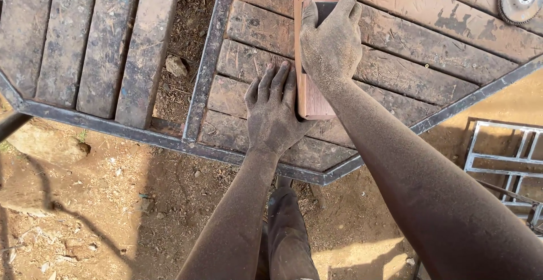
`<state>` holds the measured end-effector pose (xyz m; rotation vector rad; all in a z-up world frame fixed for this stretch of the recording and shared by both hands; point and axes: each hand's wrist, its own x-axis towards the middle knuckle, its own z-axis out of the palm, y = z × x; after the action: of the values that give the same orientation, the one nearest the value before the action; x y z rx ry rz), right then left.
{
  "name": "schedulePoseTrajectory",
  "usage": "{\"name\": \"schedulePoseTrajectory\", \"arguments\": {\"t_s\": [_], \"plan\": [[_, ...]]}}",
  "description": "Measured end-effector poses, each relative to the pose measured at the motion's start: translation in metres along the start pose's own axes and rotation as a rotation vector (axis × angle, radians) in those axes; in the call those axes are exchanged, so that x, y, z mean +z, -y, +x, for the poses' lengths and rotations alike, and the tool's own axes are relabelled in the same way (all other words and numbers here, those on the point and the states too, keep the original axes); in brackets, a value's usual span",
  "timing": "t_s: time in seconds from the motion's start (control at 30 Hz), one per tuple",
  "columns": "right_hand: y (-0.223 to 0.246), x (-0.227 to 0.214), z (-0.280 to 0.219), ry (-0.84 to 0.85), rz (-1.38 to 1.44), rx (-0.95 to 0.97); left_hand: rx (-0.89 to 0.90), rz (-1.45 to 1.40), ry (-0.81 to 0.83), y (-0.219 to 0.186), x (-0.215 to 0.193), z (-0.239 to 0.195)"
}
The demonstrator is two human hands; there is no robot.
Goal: Manually sanding a wooden beam using a piece of sandpaper on a workbench.
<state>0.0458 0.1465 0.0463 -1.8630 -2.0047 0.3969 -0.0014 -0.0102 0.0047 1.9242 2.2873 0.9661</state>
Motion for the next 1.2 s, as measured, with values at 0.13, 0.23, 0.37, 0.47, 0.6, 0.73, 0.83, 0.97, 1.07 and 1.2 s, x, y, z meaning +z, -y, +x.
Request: {"name": "schedulePoseTrajectory", "arguments": {"t_s": [0.13, 0.23, 0.37, 0.47, 0.6, 0.73, 0.83, 0.97, 1.07, 1.2], "plan": [[0.001, 0.001, 0.001, -0.02, -0.029, 0.01, 0.012, -0.037, -0.019, 0.0, 0.0, -0.001], [0.002, 0.001, 0.0, 0.0, -0.053, 0.035, 0.006, -0.062, 0.004, 0.002, 0.001, -0.005], [0.002, 0.001, 0.002, -0.017, -0.063, 0.003, 0.004, -0.13, -0.007, 0.001, -0.002, -0.002], [0.002, 0.0, 0.001, -0.009, -0.057, -0.004, -0.002, -0.135, 0.001, 0.0, -0.008, -0.002], [0.001, 0.0, 0.002, -0.002, -0.043, -0.004, 0.001, -0.174, 0.033, 0.0, -0.014, -0.002], [0.0, 0.0, 0.001, -0.034, -0.035, -0.018, 0.005, -0.181, 0.02, 0.001, -0.014, -0.002], [0.003, -0.002, 0.001, 0.009, -0.037, 0.024, 0.018, -0.187, 0.044, 0.004, -0.013, -0.003], [0.002, -0.002, 0.001, 0.02, -0.029, 0.012, 0.023, -0.24, 0.031, 0.006, -0.011, -0.005], [0.001, 0.001, 0.002, -0.001, -0.033, 0.012, 0.011, -0.258, -0.01, 0.006, -0.007, -0.004], [0.004, -0.003, -0.001, -0.009, -0.016, 0.011, -0.04, -0.296, -0.108, 0.004, -0.004, -0.001]]}}
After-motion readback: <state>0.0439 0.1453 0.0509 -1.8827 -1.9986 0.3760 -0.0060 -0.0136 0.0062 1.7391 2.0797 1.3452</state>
